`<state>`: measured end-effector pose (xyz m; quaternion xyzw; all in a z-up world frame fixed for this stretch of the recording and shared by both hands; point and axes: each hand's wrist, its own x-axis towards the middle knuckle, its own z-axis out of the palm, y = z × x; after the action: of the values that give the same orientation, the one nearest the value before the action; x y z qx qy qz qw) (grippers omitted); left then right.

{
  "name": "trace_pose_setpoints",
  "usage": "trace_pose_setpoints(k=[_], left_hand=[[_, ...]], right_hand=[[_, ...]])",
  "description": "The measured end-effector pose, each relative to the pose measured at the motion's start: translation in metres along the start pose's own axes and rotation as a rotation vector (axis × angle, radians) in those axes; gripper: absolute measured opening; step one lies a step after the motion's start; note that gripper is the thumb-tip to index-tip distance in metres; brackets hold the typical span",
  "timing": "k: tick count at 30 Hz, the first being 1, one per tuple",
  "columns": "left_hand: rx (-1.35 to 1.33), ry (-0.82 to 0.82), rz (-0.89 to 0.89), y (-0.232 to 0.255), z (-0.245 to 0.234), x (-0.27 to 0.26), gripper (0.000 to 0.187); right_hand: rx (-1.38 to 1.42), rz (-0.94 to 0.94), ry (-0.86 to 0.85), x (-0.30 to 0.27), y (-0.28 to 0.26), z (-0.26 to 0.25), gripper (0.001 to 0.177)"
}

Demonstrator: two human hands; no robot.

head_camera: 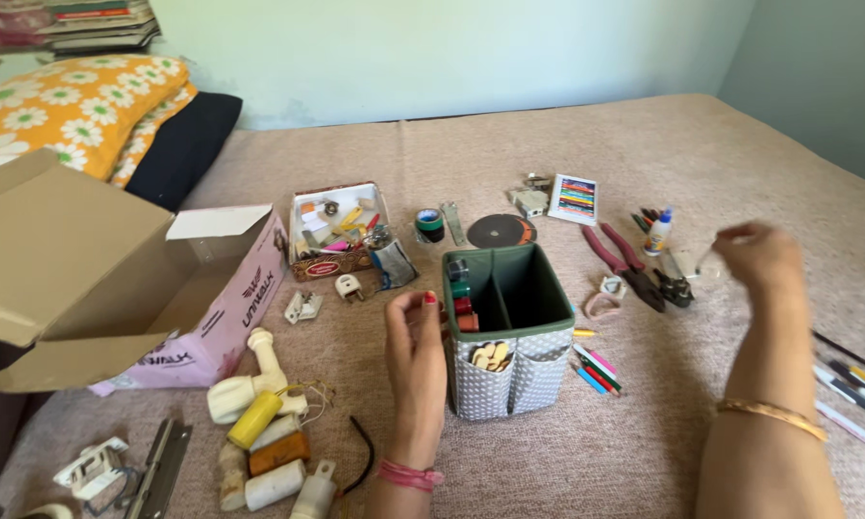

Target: The person organizes small items on a table by placing them into a fabric organizer. They handle wooden sticks, small colorful plastic pieces, and pens, placing each into the organizer's compartments. The person also moves the organizer and a cardboard box on the table during the process.

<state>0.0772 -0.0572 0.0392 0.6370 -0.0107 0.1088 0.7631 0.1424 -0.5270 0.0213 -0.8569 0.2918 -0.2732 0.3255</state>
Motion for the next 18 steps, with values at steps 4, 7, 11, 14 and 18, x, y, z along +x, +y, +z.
trace_pose_setpoints(k=[4,7,11,14,18], left_hand=[[0.034,-0.002,0.011,0.003,0.001,-0.001,0.021],[-0.047,-0.031,0.026,0.0,0.0,-0.001,0.021],[-0.113,-0.046,0.015,-0.002,-0.001,0.001,0.022],[-0.144,-0.056,-0.088,-0.004,-0.002,0.001,0.024],[-0.065,-0.02,0.12,-0.007,-0.004,0.006,0.023]], right_hand=[[0.258,-0.212,-0.002,-0.058,-0.102,-0.065,0.015],[0.453,-0.466,-0.129,-0.116,-0.169,-0.089,0.015],[0.302,-0.585,-0.35,-0.182,-0.233,-0.077,0.014],[0.293,-0.911,-0.568,-0.219,-0.265,-0.051,0.017],[0.232,-0.969,-0.799,-0.248,-0.281,-0.032,0.01]])
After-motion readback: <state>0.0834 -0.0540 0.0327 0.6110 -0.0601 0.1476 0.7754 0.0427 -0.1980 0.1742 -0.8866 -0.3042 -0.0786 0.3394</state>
